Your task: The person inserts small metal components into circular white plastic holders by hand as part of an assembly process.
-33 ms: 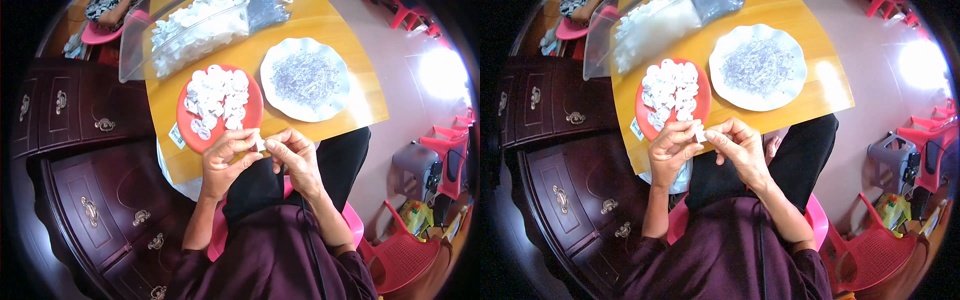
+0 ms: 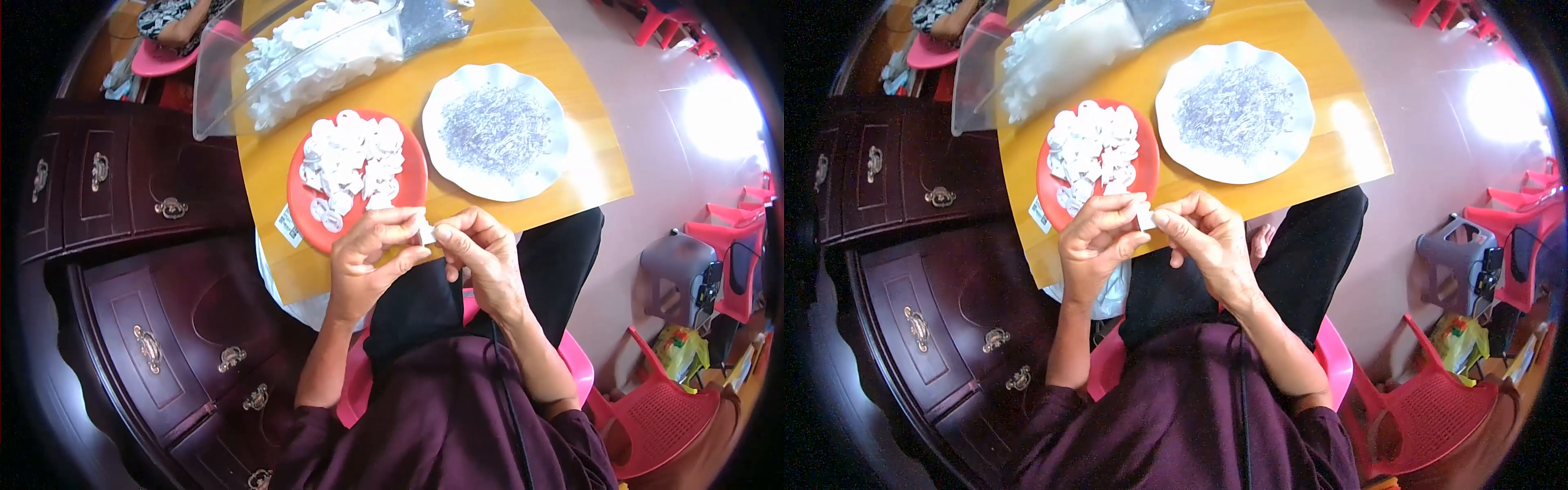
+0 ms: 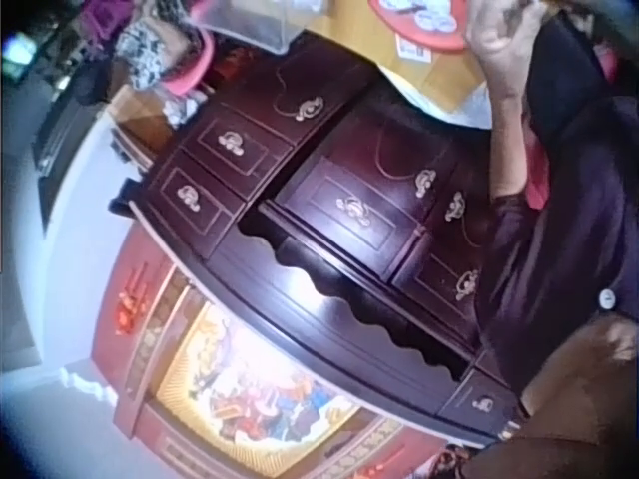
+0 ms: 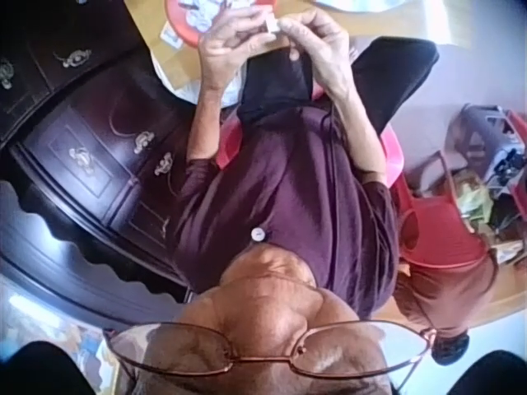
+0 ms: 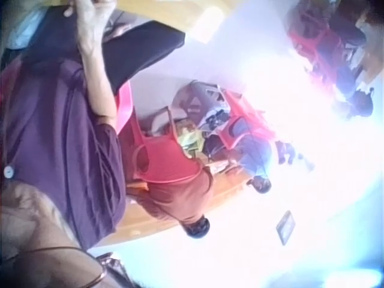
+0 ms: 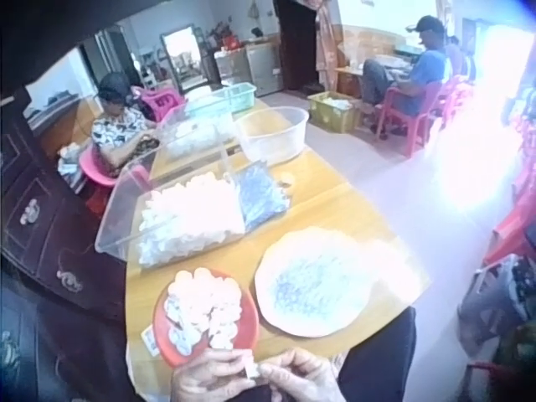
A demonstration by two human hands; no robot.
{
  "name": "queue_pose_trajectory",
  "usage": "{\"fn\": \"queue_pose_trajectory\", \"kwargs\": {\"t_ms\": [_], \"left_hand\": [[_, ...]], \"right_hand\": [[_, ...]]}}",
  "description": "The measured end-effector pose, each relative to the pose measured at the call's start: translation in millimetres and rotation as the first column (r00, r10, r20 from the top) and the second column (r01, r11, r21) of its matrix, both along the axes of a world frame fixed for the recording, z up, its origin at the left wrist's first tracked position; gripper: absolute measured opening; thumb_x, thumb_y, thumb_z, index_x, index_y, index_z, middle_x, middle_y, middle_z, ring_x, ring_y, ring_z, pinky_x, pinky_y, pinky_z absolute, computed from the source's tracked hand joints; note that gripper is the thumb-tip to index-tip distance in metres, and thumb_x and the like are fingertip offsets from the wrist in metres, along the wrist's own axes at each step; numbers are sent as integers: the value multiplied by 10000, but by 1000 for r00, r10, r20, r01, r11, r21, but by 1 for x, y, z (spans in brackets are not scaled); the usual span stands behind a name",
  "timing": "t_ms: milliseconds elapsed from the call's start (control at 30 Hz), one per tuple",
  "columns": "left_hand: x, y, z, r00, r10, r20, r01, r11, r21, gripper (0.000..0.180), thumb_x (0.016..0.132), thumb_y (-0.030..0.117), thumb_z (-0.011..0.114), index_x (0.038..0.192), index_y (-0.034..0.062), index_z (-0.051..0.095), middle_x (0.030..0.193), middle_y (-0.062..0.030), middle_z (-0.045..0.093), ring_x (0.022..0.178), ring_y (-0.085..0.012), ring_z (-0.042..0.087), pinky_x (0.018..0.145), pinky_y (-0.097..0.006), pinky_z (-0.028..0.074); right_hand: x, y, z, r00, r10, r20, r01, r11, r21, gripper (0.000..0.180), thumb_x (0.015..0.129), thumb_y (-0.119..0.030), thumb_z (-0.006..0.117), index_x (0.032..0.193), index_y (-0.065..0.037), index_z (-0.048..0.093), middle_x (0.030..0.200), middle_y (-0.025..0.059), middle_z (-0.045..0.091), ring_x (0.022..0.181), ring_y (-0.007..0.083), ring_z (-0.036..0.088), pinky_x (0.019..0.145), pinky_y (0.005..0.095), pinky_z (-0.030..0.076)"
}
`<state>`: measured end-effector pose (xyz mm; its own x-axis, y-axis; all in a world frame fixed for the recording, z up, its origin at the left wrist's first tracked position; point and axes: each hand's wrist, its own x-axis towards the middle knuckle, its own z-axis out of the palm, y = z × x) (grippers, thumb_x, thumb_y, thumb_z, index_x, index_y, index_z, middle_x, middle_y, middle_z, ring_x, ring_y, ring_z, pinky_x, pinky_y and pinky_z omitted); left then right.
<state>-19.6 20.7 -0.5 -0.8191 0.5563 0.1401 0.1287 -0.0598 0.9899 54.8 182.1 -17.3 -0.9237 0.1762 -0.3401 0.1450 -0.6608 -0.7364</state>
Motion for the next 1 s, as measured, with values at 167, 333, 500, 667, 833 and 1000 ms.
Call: {"fn": "queue_pose_trajectory", "kwargs": {"t_ms": [167,333,500,667,833,1000], "left_hand": [[-70,30,29,926,63,-372,-167,953,-254,266,841,-70,651,1071,64,643,1017,-30,657,925,-139,655,787,-277,535],[-186,28,67,591,334,-735,-508,861,-17,224,880,21,666,1104,39,659,1144,-65,650,1008,-172,648,811,-288,553],[-226,22,53,570,206,-795,-601,765,-232,244,926,142,646,1156,64,671,1221,-100,618,1043,-209,633,869,-321,536],[-225,24,54,536,148,-831,-550,808,-211,227,956,192,608,1124,64,690,1235,-105,607,1024,-217,631,891,-332,514],[-226,23,52,509,160,-846,-574,795,-195,206,949,196,613,1088,72,703,1175,-85,642,976,-203,635,878,-330,492],[-230,20,47,436,150,-887,-604,780,-165,179,937,192,620,1039,80,716,1112,-62,671,957,-200,633,888,-333,476]], "right_hand": [[-12,33,11,984,-139,-113,176,620,765,158,855,-111,732,968,-16,675,810,38,636,643,93,553,581,264,465],[-14,63,23,974,-191,-118,155,189,970,138,822,-101,732,936,-67,663,844,53,628,619,178,589,597,310,481],[-25,64,18,978,-173,-118,128,52,990,146,826,-127,723,955,-102,660,893,49,634,714,226,640,640,340,508],[-40,64,10,992,-102,-74,77,24,997,155,840,-164,689,983,-118,648,912,56,602,896,271,630,715,394,509],[-47,59,9,997,-33,-67,66,-17,998,166,835,-179,686,988,-124,651,931,57,578,938,262,614,725,398,509],[-52,59,8,999,22,-37,39,-130,991,137,839,-167,668,952,-96,635,938,76,563,962,289,589,723,429,510]]}}
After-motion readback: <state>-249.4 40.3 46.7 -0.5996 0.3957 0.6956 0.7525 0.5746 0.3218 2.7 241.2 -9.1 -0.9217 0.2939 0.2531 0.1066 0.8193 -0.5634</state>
